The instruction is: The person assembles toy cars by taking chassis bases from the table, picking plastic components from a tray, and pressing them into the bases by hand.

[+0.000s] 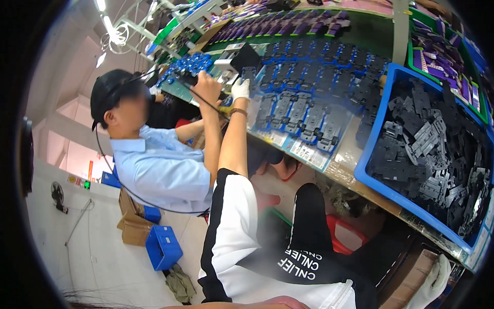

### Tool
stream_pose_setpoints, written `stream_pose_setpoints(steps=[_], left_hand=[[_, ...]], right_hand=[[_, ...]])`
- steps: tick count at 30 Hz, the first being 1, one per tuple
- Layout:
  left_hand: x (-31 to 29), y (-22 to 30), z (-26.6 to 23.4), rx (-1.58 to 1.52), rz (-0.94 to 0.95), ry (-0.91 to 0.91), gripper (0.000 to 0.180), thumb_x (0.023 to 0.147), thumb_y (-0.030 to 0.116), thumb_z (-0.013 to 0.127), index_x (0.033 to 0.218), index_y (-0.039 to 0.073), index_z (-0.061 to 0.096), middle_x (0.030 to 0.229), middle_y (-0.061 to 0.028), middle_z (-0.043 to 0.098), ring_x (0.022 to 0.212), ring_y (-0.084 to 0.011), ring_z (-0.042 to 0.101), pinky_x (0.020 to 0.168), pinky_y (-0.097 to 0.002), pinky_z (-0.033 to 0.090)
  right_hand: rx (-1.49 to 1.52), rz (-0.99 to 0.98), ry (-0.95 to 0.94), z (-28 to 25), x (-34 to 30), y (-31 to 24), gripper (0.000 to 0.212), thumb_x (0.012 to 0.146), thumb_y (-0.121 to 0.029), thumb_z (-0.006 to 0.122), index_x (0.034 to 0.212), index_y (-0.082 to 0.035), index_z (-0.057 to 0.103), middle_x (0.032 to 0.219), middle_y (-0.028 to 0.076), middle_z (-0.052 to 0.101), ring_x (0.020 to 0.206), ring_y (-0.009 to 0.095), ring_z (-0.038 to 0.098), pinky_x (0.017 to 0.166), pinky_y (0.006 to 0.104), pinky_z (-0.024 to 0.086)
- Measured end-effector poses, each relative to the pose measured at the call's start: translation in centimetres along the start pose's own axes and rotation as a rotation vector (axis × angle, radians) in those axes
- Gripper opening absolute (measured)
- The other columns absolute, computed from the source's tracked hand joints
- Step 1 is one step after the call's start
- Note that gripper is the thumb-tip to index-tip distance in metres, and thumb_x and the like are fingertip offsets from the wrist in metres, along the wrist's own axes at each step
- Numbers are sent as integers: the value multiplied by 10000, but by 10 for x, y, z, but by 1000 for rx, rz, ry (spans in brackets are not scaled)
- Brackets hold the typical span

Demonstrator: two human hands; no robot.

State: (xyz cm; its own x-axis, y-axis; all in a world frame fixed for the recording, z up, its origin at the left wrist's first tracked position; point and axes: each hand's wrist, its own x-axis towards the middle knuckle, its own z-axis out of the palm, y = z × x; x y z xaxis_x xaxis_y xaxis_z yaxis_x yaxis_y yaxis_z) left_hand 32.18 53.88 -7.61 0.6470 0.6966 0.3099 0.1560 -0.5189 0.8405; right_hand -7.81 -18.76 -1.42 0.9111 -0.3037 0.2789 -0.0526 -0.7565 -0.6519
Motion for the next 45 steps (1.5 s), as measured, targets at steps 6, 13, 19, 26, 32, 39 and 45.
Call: stream_pose_setpoints(steps=[6, 13, 19, 26, 32, 39, 45], left_hand=[[49, -77, -3, 274, 251, -410, 493, 924, 410, 520, 1272, 67, 585, 1287, -132, 586, 1227, -248, 518, 1058, -338, 370], [43, -46, 39, 737, 265, -227, 463, 925, 325, 501, 1266, 17, 558, 1240, -226, 582, 1143, -389, 554, 967, -405, 440], [-2, 9, -47, 93, 193, -182, 412, 943, 209, 555, 1268, -42, 530, 1223, -169, 601, 1085, -250, 575, 975, -322, 412], [-221, 157, -65, -323, 90, -377, 365, 964, 174, 524, 1289, 7, 517, 1254, -116, 569, 1126, -199, 550, 983, -343, 416], [-415, 273, -47, -795, 20, -675, 276, 954, 129, 478, 1181, -16, 534, 1126, -137, 577, 1080, -203, 565, 933, -325, 453], [-530, 304, 16, -1680, -560, -1354, 1047, 775, 282, 769, 1517, 133, 46, 1498, -143, 232, 1365, -295, 298, 1125, -453, 264], [-521, 282, -12, -1721, -709, -967, 483, 970, 184, 543, 1413, 249, 363, 1330, -27, 489, 1200, -174, 484, 1043, -441, 400]], right_hand=[[-153, -143, 52, -10, 32, -26, 245, 851, 104, 538, 1071, 38, 621, 999, 171, 629, 942, 305, 612, 833, 346, 478], [-123, 99, 503, -54, 117, 54, 122, 876, -74, 632, 968, 5, 647, 802, 123, 623, 719, 230, 589, 669, 316, 459], [-792, 515, 467, -102, 232, 266, 439, 865, -216, 601, 1279, -117, 492, 1064, 217, 621, 966, 395, 611, 840, 459, 500], [-884, 455, 313, -126, 247, 365, 244, 904, -254, 560, 1039, -55, 602, 951, 212, 660, 934, 402, 620, 781, 479, 476], [-492, 59, 427, -131, 203, 254, 290, 925, -279, 586, 1107, -54, 598, 932, 173, 651, 786, 281, 629, 719, 343, 472], [-4, -266, 33, -56, 108, -38, 164, 776, 56, 645, 922, -7, 607, 790, 70, 569, 720, 180, 564, 669, 286, 458], [-36, -723, -424, -7, 101, -100, 287, 747, -127, 710, 1014, -88, 614, 794, 103, 582, 736, 307, 597, 623, 401, 481]])
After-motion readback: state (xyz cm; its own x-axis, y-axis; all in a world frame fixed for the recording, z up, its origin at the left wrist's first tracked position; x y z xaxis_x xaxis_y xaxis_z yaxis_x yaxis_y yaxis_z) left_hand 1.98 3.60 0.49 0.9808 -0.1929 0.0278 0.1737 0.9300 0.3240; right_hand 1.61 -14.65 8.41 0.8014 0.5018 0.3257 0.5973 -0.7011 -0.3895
